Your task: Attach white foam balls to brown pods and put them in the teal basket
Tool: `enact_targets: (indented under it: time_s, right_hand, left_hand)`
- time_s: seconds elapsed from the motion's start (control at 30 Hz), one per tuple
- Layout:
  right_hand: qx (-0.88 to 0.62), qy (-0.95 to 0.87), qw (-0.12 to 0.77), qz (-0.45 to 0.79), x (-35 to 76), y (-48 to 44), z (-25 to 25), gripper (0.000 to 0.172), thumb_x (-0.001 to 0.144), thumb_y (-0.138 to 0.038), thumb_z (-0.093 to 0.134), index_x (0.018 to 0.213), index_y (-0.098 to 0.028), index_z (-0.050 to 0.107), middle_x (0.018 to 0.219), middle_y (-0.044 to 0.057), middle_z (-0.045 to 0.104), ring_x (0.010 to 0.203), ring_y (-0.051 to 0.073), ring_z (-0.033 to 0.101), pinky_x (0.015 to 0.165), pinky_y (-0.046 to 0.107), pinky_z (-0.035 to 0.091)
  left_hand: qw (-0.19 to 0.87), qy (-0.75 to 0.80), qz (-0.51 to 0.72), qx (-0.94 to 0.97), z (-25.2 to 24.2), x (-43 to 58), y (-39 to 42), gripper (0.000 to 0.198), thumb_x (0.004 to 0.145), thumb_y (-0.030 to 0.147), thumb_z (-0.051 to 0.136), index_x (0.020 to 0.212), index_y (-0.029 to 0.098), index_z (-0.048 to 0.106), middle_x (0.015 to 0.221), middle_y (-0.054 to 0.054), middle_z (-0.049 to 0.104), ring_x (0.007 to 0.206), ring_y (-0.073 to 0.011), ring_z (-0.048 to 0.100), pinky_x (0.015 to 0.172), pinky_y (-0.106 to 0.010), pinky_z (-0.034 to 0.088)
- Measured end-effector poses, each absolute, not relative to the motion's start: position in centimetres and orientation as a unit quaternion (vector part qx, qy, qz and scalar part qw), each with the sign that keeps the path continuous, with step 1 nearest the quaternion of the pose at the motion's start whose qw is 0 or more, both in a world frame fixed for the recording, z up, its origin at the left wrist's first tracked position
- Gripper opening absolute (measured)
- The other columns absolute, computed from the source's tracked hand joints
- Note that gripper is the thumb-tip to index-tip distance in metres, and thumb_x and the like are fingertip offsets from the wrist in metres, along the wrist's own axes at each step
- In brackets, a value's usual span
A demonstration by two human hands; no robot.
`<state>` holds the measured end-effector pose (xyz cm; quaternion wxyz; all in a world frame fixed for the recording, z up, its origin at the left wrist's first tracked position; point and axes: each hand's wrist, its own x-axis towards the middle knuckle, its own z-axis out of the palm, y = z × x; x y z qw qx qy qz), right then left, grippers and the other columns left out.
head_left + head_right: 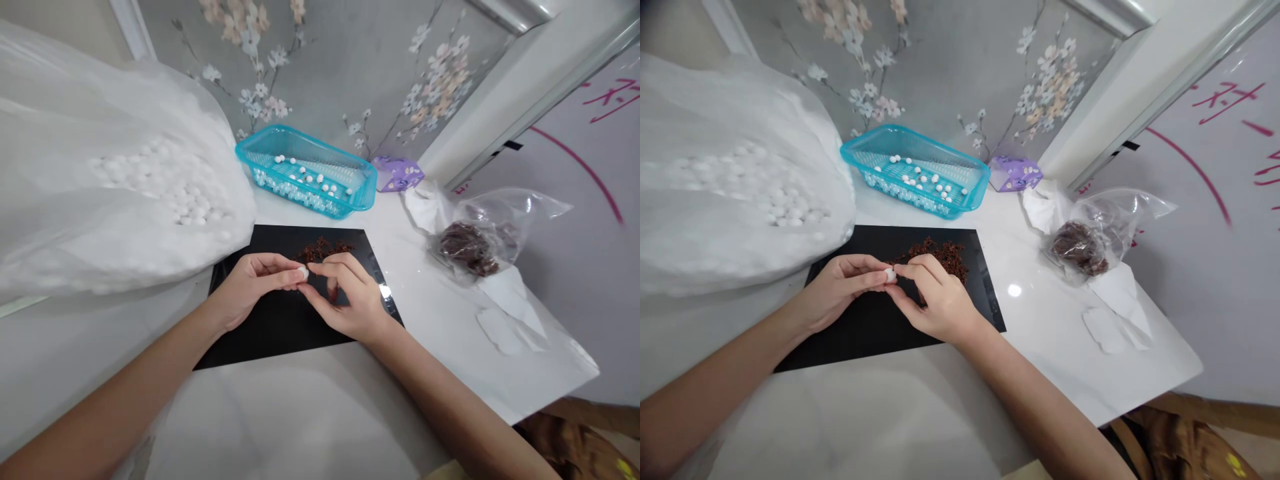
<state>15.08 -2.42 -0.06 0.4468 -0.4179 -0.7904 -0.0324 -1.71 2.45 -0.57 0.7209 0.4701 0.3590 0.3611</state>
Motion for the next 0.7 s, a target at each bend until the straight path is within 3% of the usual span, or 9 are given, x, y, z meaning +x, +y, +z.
enact_targets:
  time_s: [0.7]
  right_hand:
    - [-0.391,-0.795,0.447,0.120,15.29,-2.19,0.40,0.009,0.079,-0.015,0.059,0.079,-0.019,0.051,0.067,-0.002,0.047,0.058,0.008,0.046,0.046,0.021,0.035]
  left_hand:
    - [0.726,0.326,0.323,0.512,-0.88,-1.93,2.61,0.006,0.065,0.022,0.075,0.070,0.021,0.074,0.063,0.003,0.069,0.058,-0.0048,0.058,0.060,-0.013,0.046]
